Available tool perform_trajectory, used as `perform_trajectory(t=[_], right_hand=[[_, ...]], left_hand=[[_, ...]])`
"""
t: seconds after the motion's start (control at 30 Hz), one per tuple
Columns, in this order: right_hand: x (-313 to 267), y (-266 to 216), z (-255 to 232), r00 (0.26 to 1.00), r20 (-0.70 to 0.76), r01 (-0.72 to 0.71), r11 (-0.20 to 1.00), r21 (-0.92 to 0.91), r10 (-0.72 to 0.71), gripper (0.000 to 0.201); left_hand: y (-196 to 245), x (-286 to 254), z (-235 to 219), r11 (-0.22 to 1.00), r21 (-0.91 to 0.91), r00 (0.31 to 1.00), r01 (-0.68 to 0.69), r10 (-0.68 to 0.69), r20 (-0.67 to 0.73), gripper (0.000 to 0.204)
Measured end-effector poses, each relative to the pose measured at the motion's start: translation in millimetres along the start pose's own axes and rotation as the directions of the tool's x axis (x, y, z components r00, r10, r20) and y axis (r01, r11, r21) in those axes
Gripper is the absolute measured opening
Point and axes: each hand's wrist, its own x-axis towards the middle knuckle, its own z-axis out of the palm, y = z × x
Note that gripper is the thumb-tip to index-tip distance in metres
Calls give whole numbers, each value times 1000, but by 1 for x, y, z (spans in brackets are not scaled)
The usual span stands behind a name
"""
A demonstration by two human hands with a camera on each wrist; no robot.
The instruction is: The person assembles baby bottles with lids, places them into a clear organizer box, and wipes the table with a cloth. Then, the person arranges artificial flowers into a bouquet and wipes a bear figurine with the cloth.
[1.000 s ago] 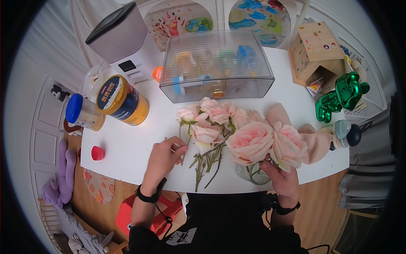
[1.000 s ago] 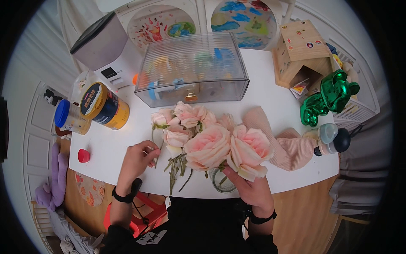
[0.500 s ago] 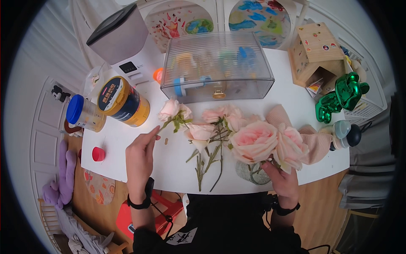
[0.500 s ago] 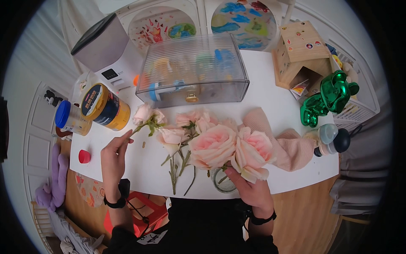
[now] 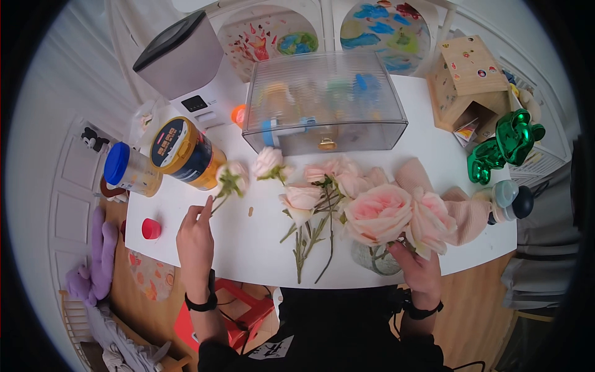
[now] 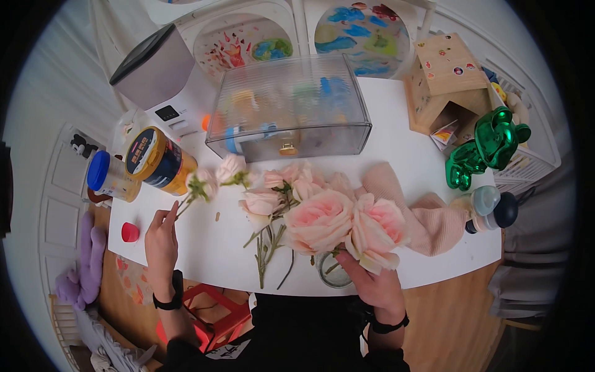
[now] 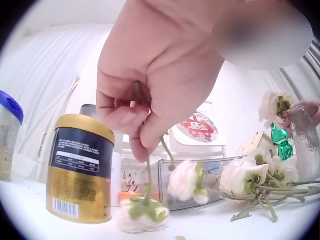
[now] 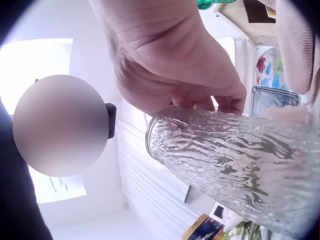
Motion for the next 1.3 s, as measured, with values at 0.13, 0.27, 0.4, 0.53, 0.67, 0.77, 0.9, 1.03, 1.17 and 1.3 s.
perform_trajectory(t=[0.13,0.27,0.4,0.53,0.67,0.77,0.9,1.03,1.17,1.3], right_hand=[[0,0,0,1000,9,-8,1000,1,8,22],[-1,-1,3,1000,-8,-29,997,78,30,18],[-1,4,-5,994,107,-20,998,56,14,45],[8,-5,4,998,58,-30,958,284,14,23],[7,-1,7,999,49,7,962,273,-21,22],[4,0,4,995,93,-44,982,185,27,36],[0,0,7,997,52,-71,981,182,63,35],[0,-1,7,997,47,-66,994,88,62,33],[-5,8,11,998,-55,-33,996,79,37,19],[-1,-5,16,999,-45,-20,995,93,25,20]], left_hand=[[-6,-1,-5,966,-251,988,62,-95,-120,38],[35,-9,-34,295,-886,922,358,-261,286,51],[76,-18,-29,-427,-768,864,477,65,500,45],[115,-15,-23,-641,-567,853,518,331,405,30],[140,-8,-20,-503,-740,880,446,398,260,14],[160,-8,-20,-408,-822,892,396,382,241,5],[177,-11,-9,-10,-991,976,135,175,131,14],[187,-9,-12,82,-996,989,17,142,29,16],[192,-7,-28,-301,-947,994,111,20,110,17],[189,-3,-20,-64,-997,987,-35,156,-45,15]])
